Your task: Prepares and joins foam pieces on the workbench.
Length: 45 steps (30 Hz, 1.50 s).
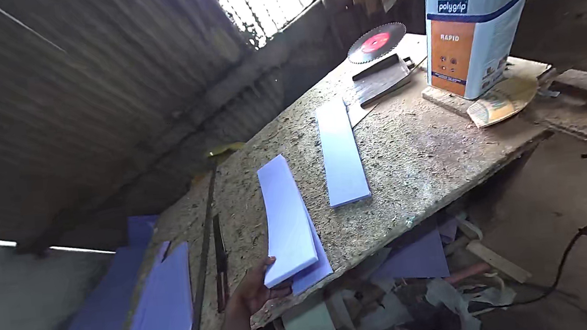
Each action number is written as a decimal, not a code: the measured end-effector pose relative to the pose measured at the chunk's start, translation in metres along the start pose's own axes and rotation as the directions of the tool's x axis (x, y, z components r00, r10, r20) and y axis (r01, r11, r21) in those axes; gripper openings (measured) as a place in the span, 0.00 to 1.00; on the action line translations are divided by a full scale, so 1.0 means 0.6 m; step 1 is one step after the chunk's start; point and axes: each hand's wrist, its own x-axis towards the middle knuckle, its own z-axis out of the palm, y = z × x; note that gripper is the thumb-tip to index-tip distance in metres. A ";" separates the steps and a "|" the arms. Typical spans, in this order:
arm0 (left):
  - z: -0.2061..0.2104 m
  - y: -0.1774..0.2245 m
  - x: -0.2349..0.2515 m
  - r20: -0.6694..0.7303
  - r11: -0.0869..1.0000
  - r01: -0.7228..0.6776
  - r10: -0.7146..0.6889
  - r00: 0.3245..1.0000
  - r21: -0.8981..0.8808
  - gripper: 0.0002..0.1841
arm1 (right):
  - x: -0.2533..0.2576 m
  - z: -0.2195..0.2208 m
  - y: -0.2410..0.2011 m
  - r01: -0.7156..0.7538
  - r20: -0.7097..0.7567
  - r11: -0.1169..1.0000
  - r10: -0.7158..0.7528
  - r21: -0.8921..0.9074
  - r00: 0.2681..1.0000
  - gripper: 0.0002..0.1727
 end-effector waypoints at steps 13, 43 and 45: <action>0.008 0.059 -0.080 0.150 0.331 -0.881 0.905 0.398 0.338 0.19 | -0.515 0.035 -0.130 0.124 0.523 0.992 -0.102 -0.006 0.846 0.29; 0.074 -0.194 -0.065 0.052 -0.539 -0.811 0.838 -0.543 0.225 0.15 | -0.760 -0.064 -0.459 0.435 0.501 0.876 -0.286 -0.209 0.817 0.55; 0.069 -0.206 -0.068 0.082 -0.556 -0.803 0.830 -0.552 0.215 0.16 | -0.744 -0.048 -0.454 0.188 0.656 0.982 -0.161 0.030 0.737 0.35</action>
